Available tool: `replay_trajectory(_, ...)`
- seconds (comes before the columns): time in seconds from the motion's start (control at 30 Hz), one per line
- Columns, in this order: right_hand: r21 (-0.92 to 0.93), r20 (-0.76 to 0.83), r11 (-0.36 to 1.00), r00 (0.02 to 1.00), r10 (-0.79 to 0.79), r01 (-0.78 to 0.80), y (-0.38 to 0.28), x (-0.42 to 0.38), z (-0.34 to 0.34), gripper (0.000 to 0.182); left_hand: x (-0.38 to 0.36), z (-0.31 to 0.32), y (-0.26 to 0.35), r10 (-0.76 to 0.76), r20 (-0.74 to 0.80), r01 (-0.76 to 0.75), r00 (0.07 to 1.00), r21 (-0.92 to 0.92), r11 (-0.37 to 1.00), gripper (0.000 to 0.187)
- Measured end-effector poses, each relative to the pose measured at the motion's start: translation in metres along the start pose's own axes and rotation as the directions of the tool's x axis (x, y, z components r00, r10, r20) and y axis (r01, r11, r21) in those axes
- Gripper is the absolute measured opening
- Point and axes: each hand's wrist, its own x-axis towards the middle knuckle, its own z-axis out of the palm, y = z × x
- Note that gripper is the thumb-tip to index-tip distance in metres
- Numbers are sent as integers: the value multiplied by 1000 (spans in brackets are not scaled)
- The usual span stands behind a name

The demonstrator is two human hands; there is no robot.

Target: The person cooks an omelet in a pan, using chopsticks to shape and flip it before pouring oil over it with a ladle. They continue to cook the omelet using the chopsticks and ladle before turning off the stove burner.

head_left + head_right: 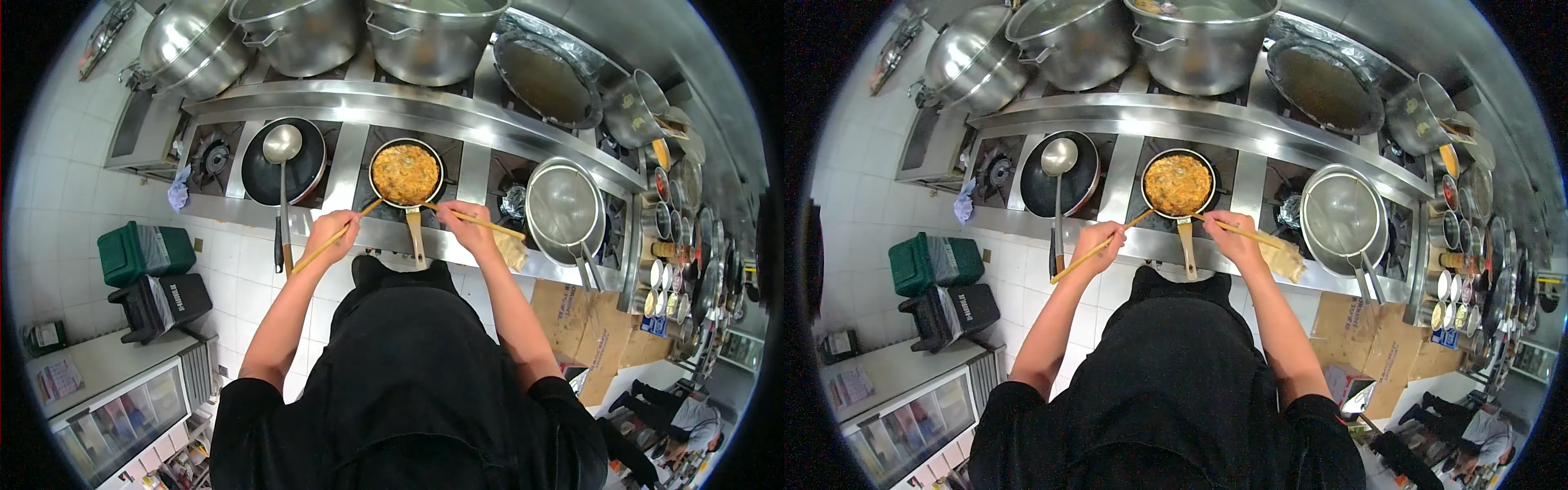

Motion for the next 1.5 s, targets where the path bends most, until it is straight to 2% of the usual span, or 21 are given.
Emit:
replay_trajectory(0.07,42,34,999,999,23,-24,-5,-7,-9,24,-2,-7,11,-16,33,16,999,10,1000,23)
replay_trajectory(0.2,71,-18,997,999,-30,31,-67,-20,-17,18,-10,-12,39,-218,-39,186,975,-388,903,28)
replay_trajectory(0.27,-158,-68,924,930,-362,348,-81,-20,-10,16,-8,-3,45,-196,-31,165,980,-424,890,33)
replay_trajectory(0.33,-247,-47,895,918,-394,372,-83,-15,13,19,-3,18,45,-124,-39,76,992,-602,795,35)
replay_trajectory(0.4,-517,-21,803,933,-358,297,-87,-4,36,25,-1,37,54,-102,-4,67,995,-722,689,42)
replay_trajectory(0.47,-561,64,748,919,-388,355,-89,8,53,32,-8,40,72,-100,42,96,994,-763,639,52)
replay_trajectory(0.53,-621,104,701,923,-370,351,-107,18,71,44,-12,32,81,-32,-72,-12,997,-543,840,57)
replay_trajectory(0.57,-646,155,685,937,-314,337,-119,21,77,42,-13,29,79,-33,-130,-44,991,-550,834,60)
replay_trajectory(0.67,-544,181,678,858,-481,495,-134,26,98,44,-22,6,66,-141,-102,24,985,-723,690,61)
replay_trajectory(0.73,-445,156,714,832,-533,541,-143,31,120,45,-29,-16,55,-249,-189,39,950,-718,695,59)
replay_trajectory(0.8,-21,-1,844,844,-536,536,-155,29,140,49,-40,-47,43,-292,-377,37,879,-558,829,54)
replay_trajectory(0.87,174,32,915,926,-376,365,-118,30,190,57,-53,-79,17,-327,-495,-5,805,-557,831,50)
replay_trajectory(0.9,110,194,979,962,-193,174,-86,34,225,61,-61,-94,8,-340,-536,11,773,-525,851,50)
replay_trajectory(0.93,122,398,967,904,159,-224,-86,31,249,66,-70,-107,1,-348,-575,26,740,-493,869,50)
replay_trajectory(0.97,83,498,918,815,298,-387,-29,35,306,76,-77,-117,-7,-343,-563,24,752,-497,867,50)
replay_trajectory(1.03,127,781,705,509,363,-698,-34,37,336,77,-91,-133,-20,-383,-619,92,686,-448,889,52)
replay_trajectory(1.07,154,856,648,428,291,-746,-41,38,344,73,-97,-139,-25,-378,-612,89,694,-448,889,52)
replay_trajectory(1.27,247,710,624,576,404,-742,-106,22,343,43,-117,-148,-54,-463,-561,196,686,-471,860,53)
replay_trajectory(1.33,372,554,730,768,321,-573,-107,19,341,28,-115,-148,-62,-450,-559,189,696,-462,867,53)
replay_trajectory(1.4,424,512,708,794,327,-565,-114,17,328,22,-110,-148,-68,-432,-558,176,708,-453,874,52)
replay_trajectory(1.5,489,602,660,768,218,-570,-123,13,273,21,-102,-141,-72,-392,-604,152,693,-409,900,53)
